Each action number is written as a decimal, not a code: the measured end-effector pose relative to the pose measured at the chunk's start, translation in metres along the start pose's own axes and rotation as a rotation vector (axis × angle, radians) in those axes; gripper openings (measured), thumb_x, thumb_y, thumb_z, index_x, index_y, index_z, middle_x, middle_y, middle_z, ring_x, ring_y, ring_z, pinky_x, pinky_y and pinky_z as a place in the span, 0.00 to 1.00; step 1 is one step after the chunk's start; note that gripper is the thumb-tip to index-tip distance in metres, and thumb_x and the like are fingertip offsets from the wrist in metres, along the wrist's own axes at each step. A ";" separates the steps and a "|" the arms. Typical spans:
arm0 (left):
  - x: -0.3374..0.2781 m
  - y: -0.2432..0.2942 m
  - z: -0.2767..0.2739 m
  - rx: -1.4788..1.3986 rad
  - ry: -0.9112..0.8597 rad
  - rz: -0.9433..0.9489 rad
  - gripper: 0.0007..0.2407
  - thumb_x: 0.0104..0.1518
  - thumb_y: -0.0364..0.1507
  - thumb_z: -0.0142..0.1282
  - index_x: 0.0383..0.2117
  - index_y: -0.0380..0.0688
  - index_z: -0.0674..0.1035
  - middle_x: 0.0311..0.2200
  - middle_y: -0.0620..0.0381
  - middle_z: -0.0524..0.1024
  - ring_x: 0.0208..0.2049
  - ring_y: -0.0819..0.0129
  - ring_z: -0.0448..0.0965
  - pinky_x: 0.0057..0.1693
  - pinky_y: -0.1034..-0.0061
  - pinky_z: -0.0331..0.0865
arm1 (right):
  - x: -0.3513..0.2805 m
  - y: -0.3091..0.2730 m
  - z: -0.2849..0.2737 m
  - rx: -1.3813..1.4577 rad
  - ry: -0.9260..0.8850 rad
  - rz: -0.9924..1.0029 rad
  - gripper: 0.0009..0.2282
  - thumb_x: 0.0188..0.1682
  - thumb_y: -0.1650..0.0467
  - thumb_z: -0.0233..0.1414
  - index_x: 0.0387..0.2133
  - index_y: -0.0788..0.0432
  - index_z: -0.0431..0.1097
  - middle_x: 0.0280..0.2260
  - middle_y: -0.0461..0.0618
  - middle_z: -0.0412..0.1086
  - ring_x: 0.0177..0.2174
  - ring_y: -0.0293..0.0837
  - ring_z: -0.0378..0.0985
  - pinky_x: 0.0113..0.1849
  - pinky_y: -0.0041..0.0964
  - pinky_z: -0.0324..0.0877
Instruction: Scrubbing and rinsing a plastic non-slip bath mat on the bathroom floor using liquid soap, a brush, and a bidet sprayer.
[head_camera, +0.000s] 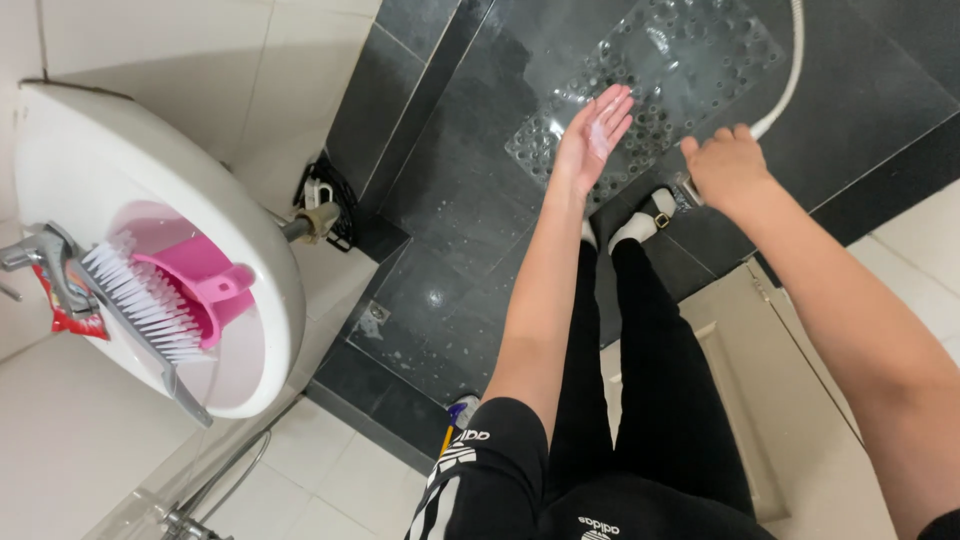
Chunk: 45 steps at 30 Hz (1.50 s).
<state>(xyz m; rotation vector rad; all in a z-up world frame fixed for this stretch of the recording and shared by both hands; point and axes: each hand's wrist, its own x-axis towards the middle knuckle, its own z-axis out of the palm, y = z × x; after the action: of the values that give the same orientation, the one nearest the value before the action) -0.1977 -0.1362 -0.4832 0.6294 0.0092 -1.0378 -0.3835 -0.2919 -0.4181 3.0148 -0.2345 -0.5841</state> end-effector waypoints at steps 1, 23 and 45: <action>-0.004 0.004 -0.006 -0.017 0.007 0.008 0.22 0.72 0.33 0.38 0.66 0.28 0.64 0.68 0.41 0.62 0.69 0.53 0.61 0.73 0.60 0.55 | 0.002 -0.008 0.002 -0.005 -0.038 -0.012 0.11 0.50 0.69 0.49 0.44 0.57 0.68 0.37 0.53 0.77 0.45 0.52 0.76 0.49 0.49 0.63; -0.025 0.153 -0.116 0.010 0.085 0.013 0.24 0.70 0.35 0.43 0.67 0.30 0.64 0.69 0.44 0.61 0.70 0.55 0.60 0.72 0.61 0.55 | 0.036 -0.028 0.020 -0.158 0.100 0.175 0.09 0.51 0.65 0.54 0.43 0.44 0.76 0.36 0.47 0.77 0.45 0.47 0.76 0.56 0.47 0.63; 0.053 0.016 -0.098 0.481 0.002 -0.070 0.20 0.61 0.37 0.60 0.52 0.32 0.79 0.51 0.48 0.80 0.53 0.63 0.80 0.58 0.67 0.72 | 0.171 -0.055 0.038 0.236 0.033 0.145 0.16 0.43 0.67 0.58 0.43 0.63 0.70 0.34 0.61 0.78 0.36 0.58 0.84 0.38 0.50 0.77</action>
<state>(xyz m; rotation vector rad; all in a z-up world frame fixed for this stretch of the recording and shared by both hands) -0.1294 -0.1250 -0.5726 1.0718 -0.2240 -1.1150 -0.2337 -0.2666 -0.5212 3.1903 -0.5521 -0.5281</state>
